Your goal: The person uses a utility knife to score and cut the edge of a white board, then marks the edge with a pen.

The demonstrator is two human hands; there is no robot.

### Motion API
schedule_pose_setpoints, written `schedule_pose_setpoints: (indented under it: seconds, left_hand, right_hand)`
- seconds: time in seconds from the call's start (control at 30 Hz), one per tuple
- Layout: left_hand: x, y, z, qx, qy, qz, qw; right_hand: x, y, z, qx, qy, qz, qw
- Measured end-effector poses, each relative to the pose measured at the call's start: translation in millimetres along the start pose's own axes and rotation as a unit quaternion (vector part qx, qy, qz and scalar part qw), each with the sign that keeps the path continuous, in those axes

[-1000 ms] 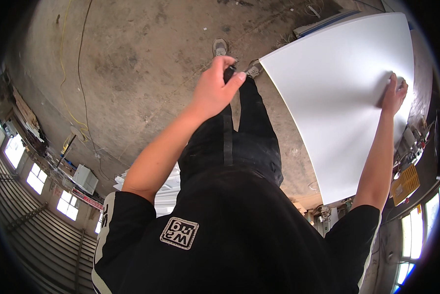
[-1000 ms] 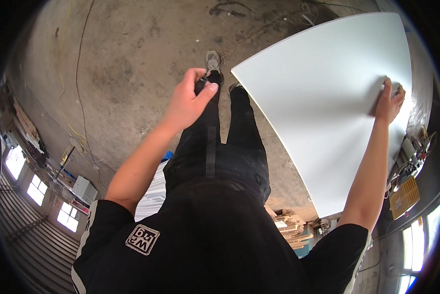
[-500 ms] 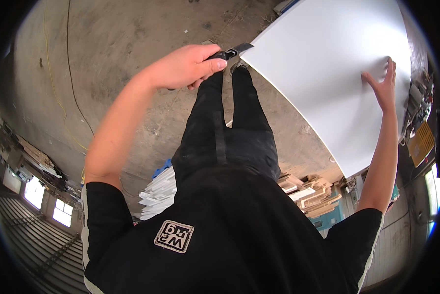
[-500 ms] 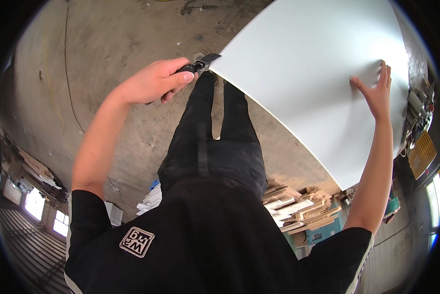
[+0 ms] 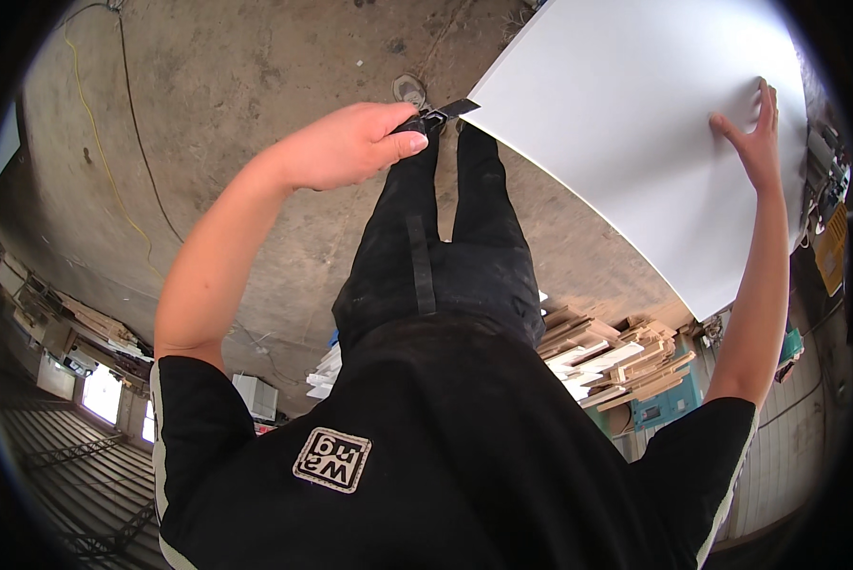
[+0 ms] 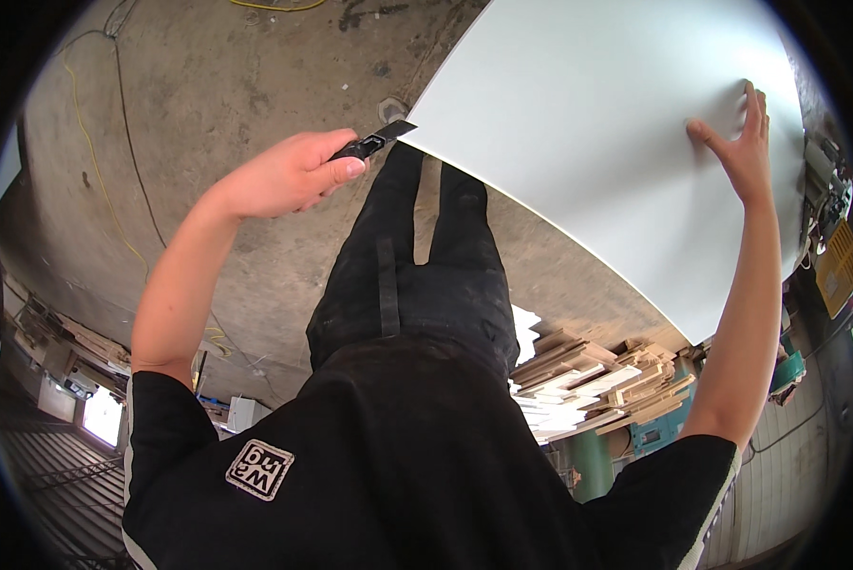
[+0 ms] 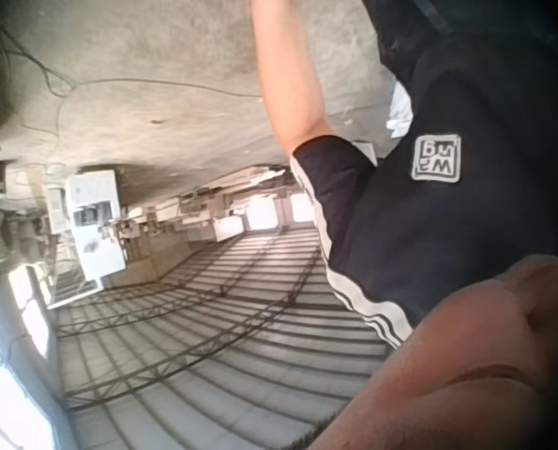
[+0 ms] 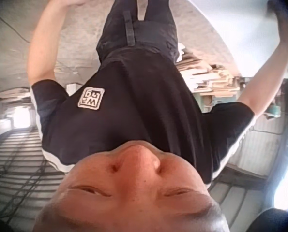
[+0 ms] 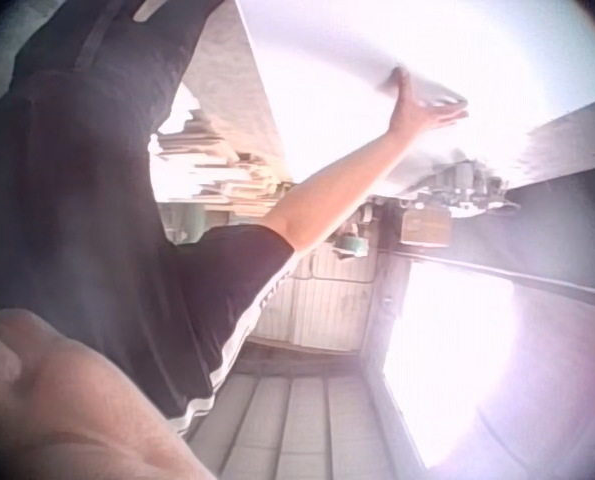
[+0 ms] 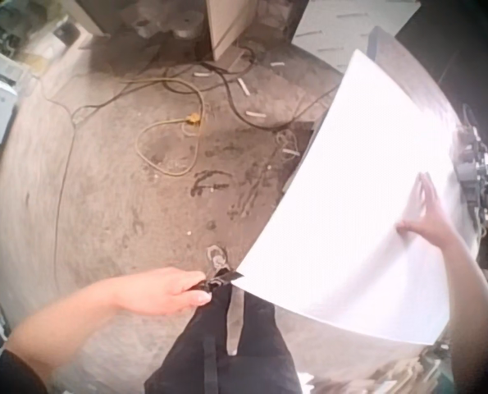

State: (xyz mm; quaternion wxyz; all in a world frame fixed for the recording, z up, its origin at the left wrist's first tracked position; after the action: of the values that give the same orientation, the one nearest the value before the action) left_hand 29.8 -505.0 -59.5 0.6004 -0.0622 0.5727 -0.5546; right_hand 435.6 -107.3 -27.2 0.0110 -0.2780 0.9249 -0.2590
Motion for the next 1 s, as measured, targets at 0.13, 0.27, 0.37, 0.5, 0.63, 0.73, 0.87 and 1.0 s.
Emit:
schedule_pose_setpoints:
  seconds: [0.13,0.27,0.37,0.5,0.63,0.73,0.87,1.0]
  left_hand:
    - [5.3,2.3,3.8,0.001,0.003,-0.004,1.0]
    - [5.6,3.5,7.2,0.001,-0.004,-0.004,1.0]
    - [8.4,4.8,9.5,0.005,-0.028,-0.002,1.0]
    - [7.5,8.5,12.1,-0.007,-0.043,0.031,0.999]
    - [2.5,15.6,18.1,-0.012,-0.016,0.026,0.999]
    - [-0.1,26.3,25.0,-0.031,0.035,0.065,0.997]
    - [-9.6,38.6,36.7,-0.015,0.035,0.061,0.997]
    - [-21.6,43.1,43.2,-0.003,0.04,0.035,0.999]
  right_hand:
    - [6.2,0.7,-0.1,0.009,0.02,0.003,1.0]
    - [3.8,-0.9,-0.4,0.02,0.002,0.019,1.0]
    - [7.4,-1.0,0.5,0.017,0.006,0.024,1.0]
    - [7.2,-1.8,0.5,0.015,0.009,0.029,0.999]
    - [5.7,-2.1,1.5,0.013,0.013,0.028,0.999]
    - [7.7,-1.2,0.7,0.009,0.006,0.021,1.0]
    - [7.0,-1.7,0.2,0.01,0.012,0.024,1.0]
    - [8.4,-2.4,0.4,0.007,0.008,0.027,1.0]
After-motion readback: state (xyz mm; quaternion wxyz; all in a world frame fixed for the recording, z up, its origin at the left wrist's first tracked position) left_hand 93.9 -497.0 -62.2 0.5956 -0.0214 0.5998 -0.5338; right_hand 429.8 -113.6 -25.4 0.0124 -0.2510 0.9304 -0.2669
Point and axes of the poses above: each hand's wrist, its own y-axis towards the middle knuckle, its own z-axis out of the palm, x = y × z, the point moved 9 cm from there along y, towards the middle knuckle, and after that the axes turned 12 degrees about x, right-handed, at the moved point
